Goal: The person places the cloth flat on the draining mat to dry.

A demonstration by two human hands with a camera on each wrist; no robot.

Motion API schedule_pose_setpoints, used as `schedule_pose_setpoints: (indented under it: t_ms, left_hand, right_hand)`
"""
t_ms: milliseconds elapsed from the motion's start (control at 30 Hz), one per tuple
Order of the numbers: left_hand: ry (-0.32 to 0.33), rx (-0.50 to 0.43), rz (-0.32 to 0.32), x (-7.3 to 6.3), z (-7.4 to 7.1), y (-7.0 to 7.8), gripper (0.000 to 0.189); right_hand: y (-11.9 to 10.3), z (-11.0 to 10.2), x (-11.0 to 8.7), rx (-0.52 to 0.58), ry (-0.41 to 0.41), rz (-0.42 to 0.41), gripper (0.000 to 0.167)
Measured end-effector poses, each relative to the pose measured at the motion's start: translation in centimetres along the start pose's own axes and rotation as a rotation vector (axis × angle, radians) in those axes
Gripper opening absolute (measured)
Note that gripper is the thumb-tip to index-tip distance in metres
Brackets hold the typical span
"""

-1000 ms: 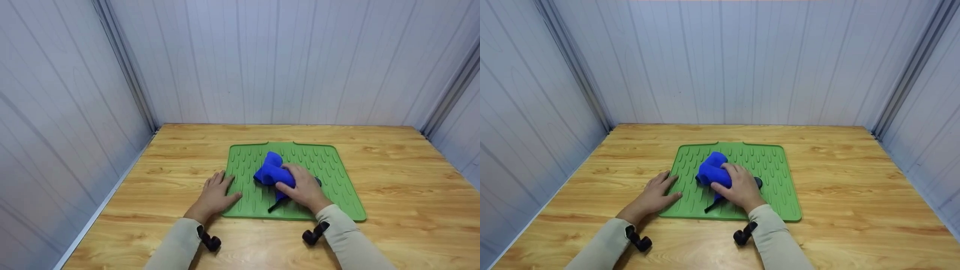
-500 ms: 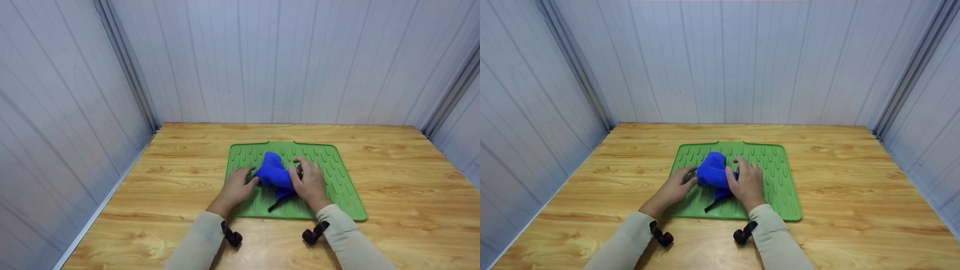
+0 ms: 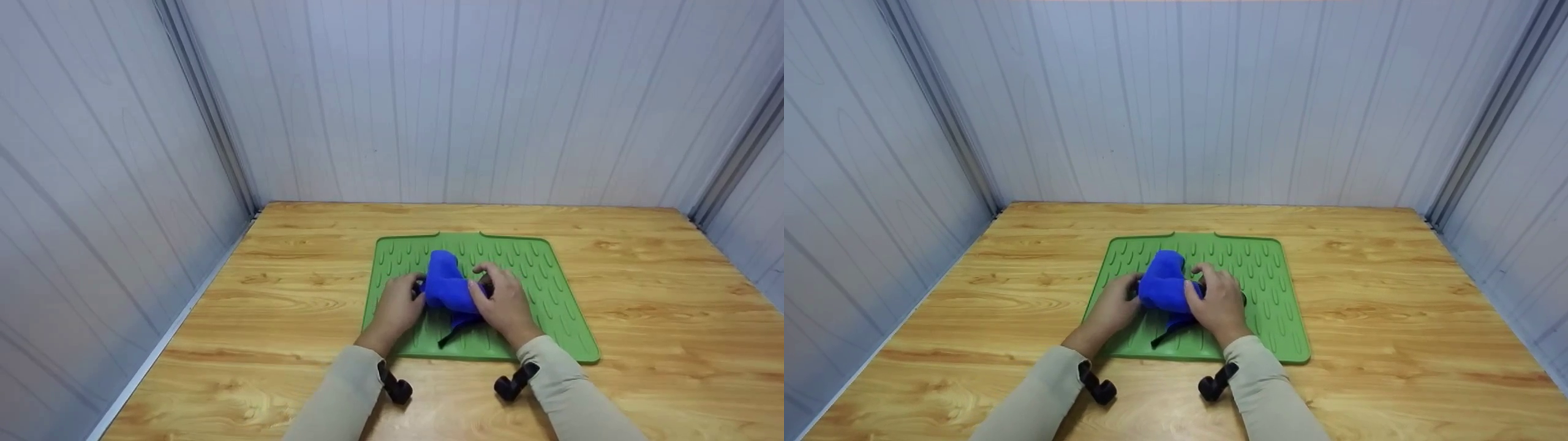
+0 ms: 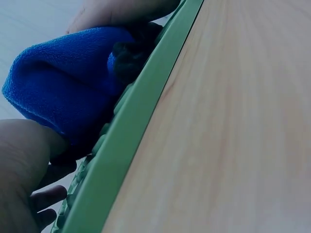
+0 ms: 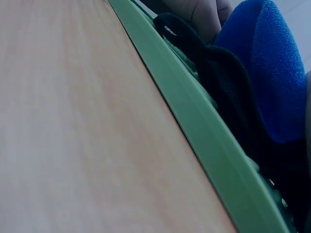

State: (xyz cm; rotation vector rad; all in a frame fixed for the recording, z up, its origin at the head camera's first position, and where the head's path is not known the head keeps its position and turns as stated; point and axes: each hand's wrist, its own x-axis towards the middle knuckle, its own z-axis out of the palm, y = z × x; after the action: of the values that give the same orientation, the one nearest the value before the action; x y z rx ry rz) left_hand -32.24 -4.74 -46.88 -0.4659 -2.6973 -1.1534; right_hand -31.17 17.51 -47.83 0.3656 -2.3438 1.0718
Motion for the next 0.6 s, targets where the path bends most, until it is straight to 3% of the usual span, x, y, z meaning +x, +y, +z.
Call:
schedule_pose_setpoints:
  t_ms: [300,600]
  left_hand:
    - [0.072,-0.032,-0.026,-0.4,-0.5,-0.3,0.026]
    - [0.168,-0.044,-0.027,-1.2,-1.8,-1.1,0.023]
  right_hand:
    - [0.2,-0.3,0.2,0.052,0.101,-0.005,0.017]
    - [1.1,-1.8,0.5,0.049,0.146,0.063,0.018]
